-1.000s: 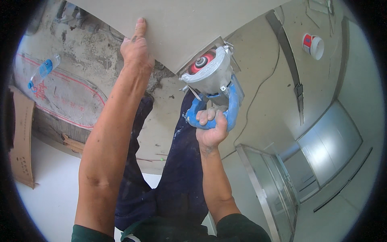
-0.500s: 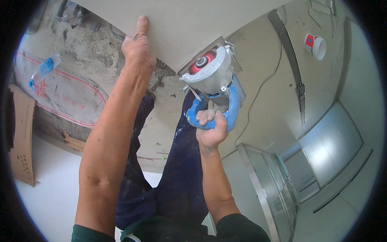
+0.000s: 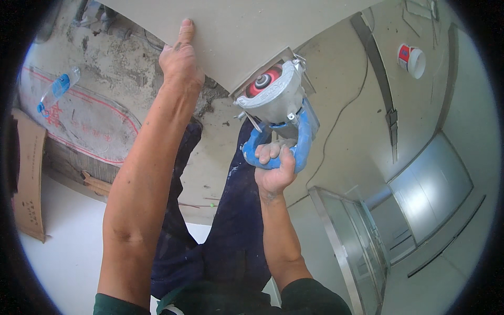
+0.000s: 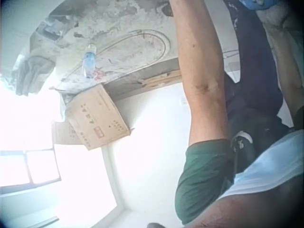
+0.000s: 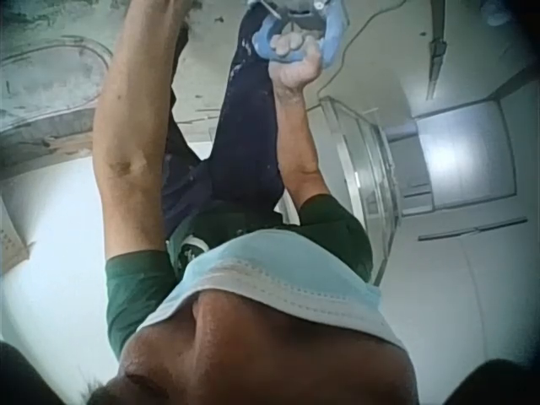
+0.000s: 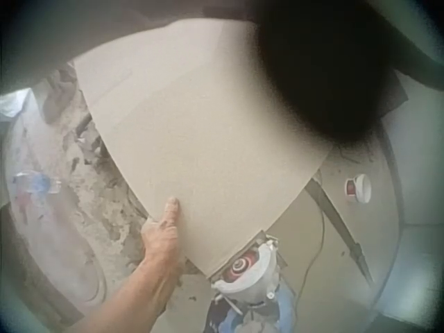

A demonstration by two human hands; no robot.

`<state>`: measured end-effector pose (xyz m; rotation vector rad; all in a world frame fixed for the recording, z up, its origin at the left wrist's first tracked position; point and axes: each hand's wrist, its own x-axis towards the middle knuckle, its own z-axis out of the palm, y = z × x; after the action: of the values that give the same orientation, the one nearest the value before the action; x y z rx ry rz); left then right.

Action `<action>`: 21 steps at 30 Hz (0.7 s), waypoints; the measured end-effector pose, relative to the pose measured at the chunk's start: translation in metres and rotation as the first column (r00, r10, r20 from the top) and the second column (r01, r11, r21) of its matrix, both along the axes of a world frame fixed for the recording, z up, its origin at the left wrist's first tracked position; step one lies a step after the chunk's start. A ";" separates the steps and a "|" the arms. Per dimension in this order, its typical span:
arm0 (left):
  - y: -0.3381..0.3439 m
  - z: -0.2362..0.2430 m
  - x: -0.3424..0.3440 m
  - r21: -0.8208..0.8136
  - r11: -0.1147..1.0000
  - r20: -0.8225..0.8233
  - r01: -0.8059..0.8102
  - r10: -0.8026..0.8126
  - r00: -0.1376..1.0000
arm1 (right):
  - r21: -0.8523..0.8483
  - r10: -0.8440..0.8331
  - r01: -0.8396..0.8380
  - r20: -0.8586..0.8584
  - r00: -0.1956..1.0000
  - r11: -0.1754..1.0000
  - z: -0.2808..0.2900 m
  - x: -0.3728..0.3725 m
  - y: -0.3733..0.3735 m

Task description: Cutting a piece of ceramic or board material on the floor using a handheld electric circular saw.

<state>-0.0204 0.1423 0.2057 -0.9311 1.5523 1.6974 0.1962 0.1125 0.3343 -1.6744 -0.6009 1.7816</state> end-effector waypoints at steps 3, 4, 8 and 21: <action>-0.003 -0.006 0.000 0.014 1.000 -0.047 0.008 -0.007 0.999 | 0.002 -0.006 0.006 -0.003 1.000 1.000 -0.001 0.001 -0.001; -0.003 -0.006 0.001 0.015 1.000 -0.046 0.009 -0.008 0.999 | 0.005 0.002 -0.002 0.003 1.000 1.000 -0.001 0.001 -0.001; -0.003 -0.008 0.000 0.002 1.000 -0.026 0.008 -0.008 1.000 | 0.014 -0.007 0.007 0.003 1.000 1.000 0.000 -0.002 -0.002; -0.001 0.005 -0.001 0.010 1.000 -0.007 0.023 -0.023 1.000 | 0.006 -0.007 0.007 -0.001 1.000 1.000 0.000 0.000 -0.007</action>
<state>-0.0215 0.1415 0.2104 -0.8997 1.5517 1.6930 0.1961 0.1052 0.3341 -1.6696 -0.5985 1.7736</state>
